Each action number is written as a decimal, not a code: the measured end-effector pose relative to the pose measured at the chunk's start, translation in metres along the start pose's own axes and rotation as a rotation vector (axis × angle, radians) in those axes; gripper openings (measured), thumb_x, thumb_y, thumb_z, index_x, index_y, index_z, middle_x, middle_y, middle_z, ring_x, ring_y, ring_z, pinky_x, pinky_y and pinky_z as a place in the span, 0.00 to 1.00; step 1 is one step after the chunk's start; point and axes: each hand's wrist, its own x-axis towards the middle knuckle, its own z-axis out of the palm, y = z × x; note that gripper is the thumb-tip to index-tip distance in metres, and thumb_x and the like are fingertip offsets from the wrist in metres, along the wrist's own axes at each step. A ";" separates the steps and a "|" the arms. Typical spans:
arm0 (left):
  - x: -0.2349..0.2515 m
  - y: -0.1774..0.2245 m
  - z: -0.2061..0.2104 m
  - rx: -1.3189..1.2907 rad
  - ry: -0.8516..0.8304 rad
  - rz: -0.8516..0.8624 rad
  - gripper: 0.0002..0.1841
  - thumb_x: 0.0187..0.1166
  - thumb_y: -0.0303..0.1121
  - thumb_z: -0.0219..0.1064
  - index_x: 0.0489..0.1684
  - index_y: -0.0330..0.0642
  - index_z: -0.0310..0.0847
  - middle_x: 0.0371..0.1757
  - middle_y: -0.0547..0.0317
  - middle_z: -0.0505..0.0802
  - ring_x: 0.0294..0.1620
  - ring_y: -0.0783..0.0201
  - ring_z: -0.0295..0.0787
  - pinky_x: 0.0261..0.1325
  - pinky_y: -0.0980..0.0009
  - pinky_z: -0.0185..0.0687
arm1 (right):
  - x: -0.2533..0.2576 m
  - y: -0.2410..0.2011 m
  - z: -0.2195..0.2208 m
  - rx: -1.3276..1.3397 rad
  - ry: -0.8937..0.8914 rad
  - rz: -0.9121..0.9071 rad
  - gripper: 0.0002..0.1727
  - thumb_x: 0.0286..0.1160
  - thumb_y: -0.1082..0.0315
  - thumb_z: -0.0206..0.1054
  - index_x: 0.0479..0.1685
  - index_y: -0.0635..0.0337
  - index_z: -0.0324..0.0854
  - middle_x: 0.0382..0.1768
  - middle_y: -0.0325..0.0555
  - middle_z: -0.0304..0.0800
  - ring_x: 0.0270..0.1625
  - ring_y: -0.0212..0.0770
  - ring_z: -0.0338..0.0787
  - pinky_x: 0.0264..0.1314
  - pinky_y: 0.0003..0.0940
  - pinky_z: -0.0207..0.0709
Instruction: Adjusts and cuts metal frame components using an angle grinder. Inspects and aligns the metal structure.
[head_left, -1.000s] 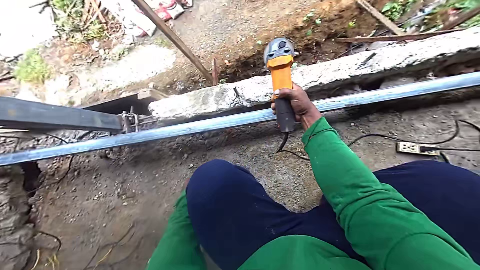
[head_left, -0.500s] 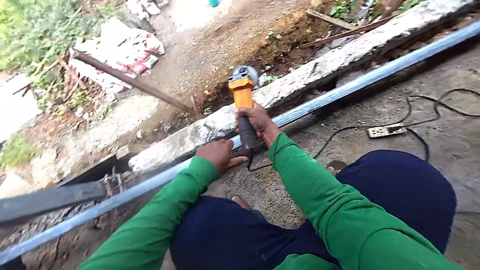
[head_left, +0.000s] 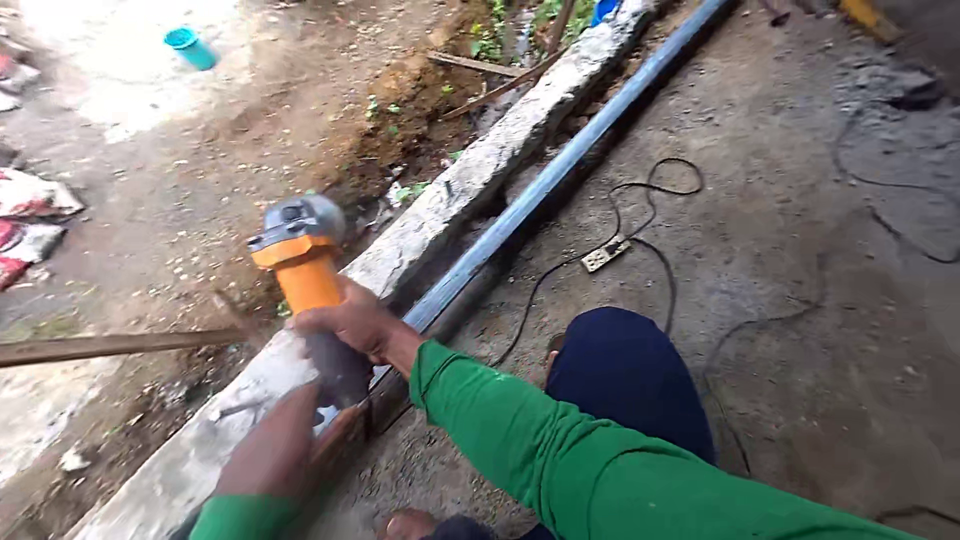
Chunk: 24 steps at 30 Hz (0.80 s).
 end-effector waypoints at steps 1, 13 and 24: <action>0.004 0.002 -0.001 -0.145 -0.050 -0.029 0.36 0.74 0.58 0.72 0.66 0.32 0.80 0.51 0.40 0.94 0.49 0.42 0.94 0.54 0.35 0.86 | 0.003 -0.006 -0.003 0.032 -0.017 -0.009 0.34 0.76 0.66 0.71 0.82 0.48 0.65 0.43 0.54 0.87 0.33 0.45 0.88 0.37 0.44 0.87; 0.094 0.105 0.008 -1.333 -0.196 -0.015 0.41 0.56 0.63 0.83 0.59 0.39 0.77 0.40 0.51 0.95 0.24 0.58 0.92 0.23 0.63 0.91 | -0.011 -0.104 -0.071 0.221 -0.097 -0.254 0.31 0.67 0.71 0.66 0.73 0.64 0.64 0.32 0.53 0.87 0.29 0.44 0.90 0.39 0.41 0.90; 0.143 0.266 0.012 -1.315 -0.041 0.289 0.41 0.62 0.51 0.82 0.68 0.31 0.70 0.34 0.52 0.93 0.22 0.58 0.90 0.26 0.63 0.92 | -0.099 -0.225 -0.160 -0.111 0.191 -0.461 0.36 0.68 0.61 0.74 0.76 0.66 0.67 0.43 0.58 0.91 0.42 0.46 0.93 0.53 0.44 0.89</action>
